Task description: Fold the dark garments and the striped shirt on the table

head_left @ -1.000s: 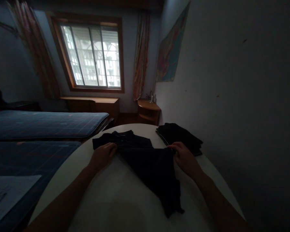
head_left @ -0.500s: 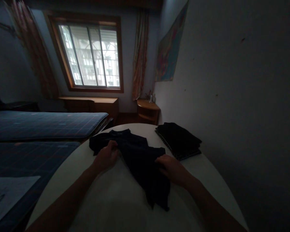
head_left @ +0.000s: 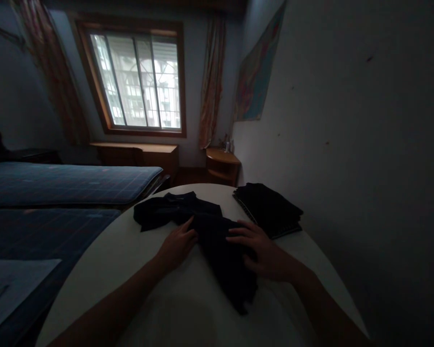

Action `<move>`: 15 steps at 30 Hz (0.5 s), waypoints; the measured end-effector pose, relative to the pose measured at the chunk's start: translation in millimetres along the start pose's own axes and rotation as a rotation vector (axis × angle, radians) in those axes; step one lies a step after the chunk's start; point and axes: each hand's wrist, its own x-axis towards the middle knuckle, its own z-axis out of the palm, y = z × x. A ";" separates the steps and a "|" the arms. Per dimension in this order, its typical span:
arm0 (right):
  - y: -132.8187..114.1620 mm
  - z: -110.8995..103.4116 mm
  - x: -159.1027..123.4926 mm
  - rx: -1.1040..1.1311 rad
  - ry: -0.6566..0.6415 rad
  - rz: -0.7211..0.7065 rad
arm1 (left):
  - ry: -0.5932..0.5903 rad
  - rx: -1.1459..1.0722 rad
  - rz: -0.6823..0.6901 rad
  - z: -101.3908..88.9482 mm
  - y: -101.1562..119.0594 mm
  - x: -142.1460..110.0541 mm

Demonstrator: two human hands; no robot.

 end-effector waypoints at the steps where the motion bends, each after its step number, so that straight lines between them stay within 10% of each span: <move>1: -7.8 0.6 -0.1 0.032 -0.072 -0.005 | 0.026 -0.012 -0.017 -2.0 0.7 1.0; 15: -46.2 31.1 6.5 0.028 -0.241 -0.124 | 0.151 -0.122 -0.322 -16.8 7.2 7.4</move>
